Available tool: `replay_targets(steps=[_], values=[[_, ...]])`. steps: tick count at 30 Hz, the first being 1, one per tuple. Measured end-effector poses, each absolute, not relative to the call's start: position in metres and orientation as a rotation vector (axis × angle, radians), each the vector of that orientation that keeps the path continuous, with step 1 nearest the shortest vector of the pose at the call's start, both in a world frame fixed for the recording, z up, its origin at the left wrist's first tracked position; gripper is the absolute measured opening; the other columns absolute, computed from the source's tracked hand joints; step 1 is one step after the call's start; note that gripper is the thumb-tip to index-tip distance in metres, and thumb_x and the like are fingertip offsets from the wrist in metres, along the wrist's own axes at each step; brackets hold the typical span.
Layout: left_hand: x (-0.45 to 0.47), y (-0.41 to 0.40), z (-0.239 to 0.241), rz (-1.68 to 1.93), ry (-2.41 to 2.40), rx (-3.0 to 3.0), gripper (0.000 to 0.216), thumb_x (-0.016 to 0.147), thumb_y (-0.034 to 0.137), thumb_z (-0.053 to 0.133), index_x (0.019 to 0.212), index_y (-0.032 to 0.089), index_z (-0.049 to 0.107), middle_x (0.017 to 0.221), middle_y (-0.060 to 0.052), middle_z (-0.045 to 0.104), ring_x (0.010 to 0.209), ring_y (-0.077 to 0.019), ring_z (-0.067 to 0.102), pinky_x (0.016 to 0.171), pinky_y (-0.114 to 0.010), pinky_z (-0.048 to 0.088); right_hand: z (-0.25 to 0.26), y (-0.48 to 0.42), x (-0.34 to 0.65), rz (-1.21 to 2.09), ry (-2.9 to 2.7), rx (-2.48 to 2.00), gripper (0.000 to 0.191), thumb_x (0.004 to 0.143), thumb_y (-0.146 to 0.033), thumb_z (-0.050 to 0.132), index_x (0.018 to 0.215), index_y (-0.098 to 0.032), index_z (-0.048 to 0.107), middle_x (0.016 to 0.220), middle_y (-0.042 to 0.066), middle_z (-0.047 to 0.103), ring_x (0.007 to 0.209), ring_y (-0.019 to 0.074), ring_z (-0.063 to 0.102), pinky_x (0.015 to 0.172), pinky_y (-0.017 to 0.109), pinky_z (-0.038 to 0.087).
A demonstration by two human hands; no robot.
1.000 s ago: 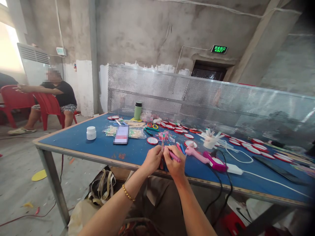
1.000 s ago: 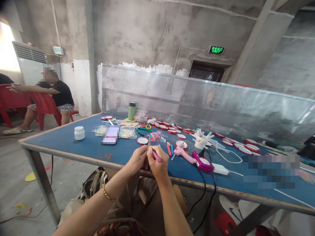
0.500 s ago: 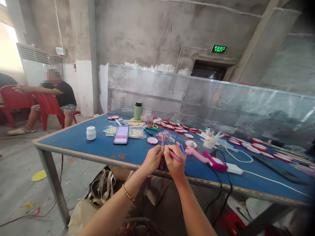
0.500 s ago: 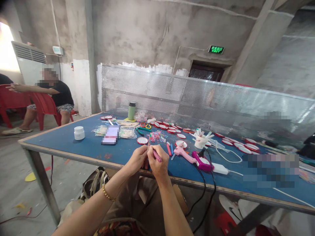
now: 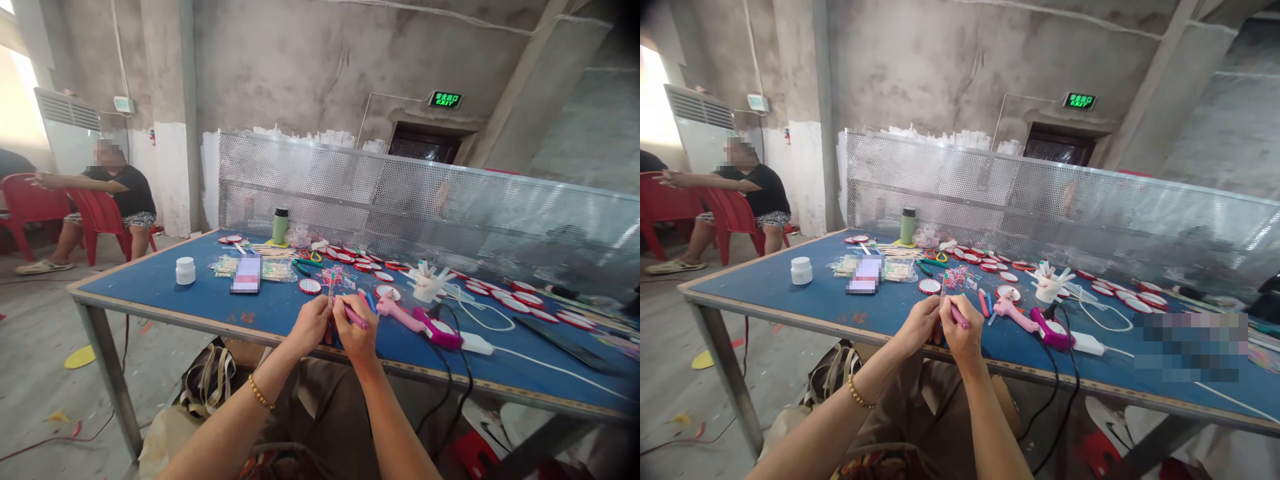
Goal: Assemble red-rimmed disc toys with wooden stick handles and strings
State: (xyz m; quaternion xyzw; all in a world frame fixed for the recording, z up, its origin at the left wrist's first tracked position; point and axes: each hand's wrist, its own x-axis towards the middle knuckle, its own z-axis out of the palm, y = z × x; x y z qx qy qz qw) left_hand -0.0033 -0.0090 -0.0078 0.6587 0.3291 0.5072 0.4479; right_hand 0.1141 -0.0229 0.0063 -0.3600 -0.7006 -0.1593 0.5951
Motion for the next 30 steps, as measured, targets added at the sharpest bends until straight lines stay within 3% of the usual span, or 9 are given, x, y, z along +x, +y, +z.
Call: replay_targets(steps=[30], values=[[-0.0028, -0.0094, -0.0075, 1.249, 0.813, 1.621, 0.038, 0.093, 0.054, 0.042, 0.076, 0.021, 0.048, 0.048, 0.006, 0.048, 0.039, -0.0111, 0.051, 0.040, -0.020, 0.031, 0.0085, -0.0239, 0.1136, -0.367, -1.638, -0.836, 0.021, 0.095, -0.023, 0.054, 0.075, -0.020, 0.060, 0.066, 0.000, 0.064, 0.058, 0.0126, 0.058, 0.059, 0.024, 0.045]])
